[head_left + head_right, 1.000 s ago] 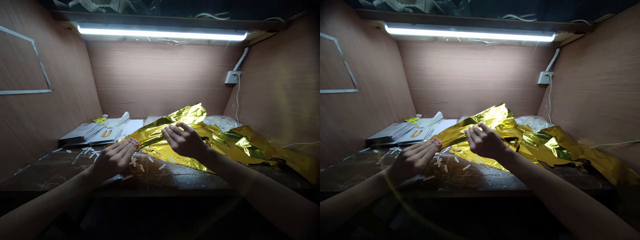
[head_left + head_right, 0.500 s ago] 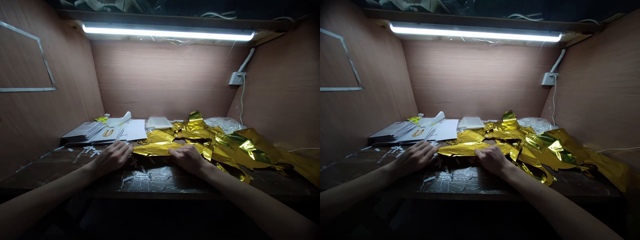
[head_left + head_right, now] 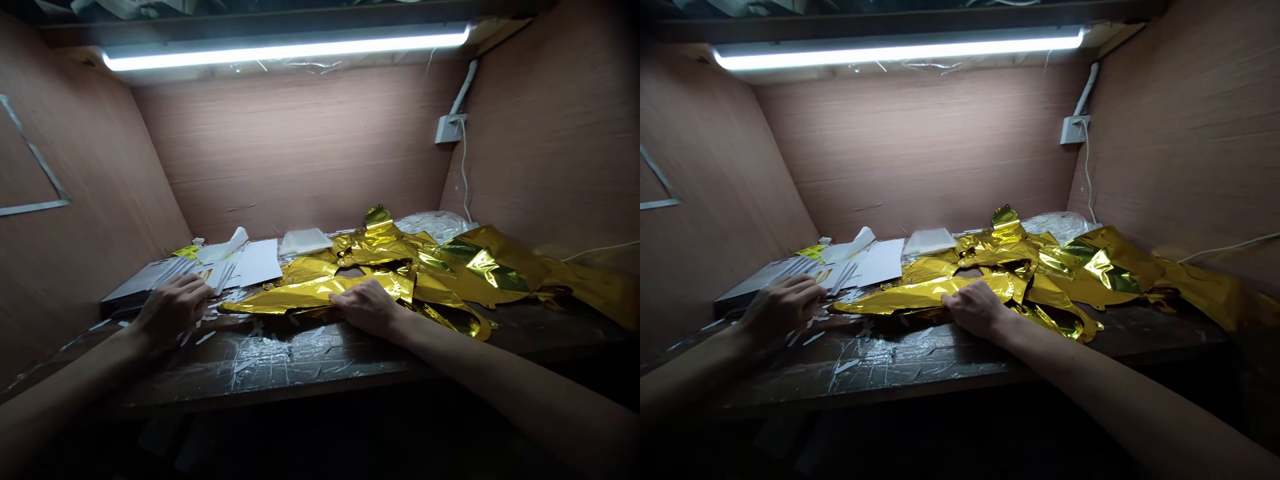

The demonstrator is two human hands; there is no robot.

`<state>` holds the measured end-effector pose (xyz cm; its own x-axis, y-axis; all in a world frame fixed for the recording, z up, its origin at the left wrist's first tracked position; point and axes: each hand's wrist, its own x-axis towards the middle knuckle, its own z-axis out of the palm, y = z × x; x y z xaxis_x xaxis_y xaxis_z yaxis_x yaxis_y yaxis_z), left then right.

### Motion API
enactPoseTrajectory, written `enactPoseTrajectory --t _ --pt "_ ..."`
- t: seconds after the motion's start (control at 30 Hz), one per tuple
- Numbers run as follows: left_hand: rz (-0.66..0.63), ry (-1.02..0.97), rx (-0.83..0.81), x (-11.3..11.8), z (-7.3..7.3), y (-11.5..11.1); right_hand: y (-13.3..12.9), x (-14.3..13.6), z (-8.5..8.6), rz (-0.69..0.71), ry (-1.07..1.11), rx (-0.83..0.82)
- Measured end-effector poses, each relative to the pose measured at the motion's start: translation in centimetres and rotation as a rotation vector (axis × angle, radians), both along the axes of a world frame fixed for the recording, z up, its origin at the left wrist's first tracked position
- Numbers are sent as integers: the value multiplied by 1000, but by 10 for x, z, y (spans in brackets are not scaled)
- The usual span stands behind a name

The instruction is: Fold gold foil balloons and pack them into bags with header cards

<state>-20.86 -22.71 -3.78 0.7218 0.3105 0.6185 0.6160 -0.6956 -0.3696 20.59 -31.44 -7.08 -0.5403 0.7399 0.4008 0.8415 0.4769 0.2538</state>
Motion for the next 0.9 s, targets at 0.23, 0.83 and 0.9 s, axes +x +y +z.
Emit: enactPoseTrajectory --t 0.23,0.83,0.9 --pt "-109 -176 -568 23 -13 3 4 5 -10 70 185 107" --pt "-552 -4 -745 111 -7 -10 13 27 3 -31 248 109" --pt "-609 80 -738 110 -15 -1 13 29 7 -74 116 133"
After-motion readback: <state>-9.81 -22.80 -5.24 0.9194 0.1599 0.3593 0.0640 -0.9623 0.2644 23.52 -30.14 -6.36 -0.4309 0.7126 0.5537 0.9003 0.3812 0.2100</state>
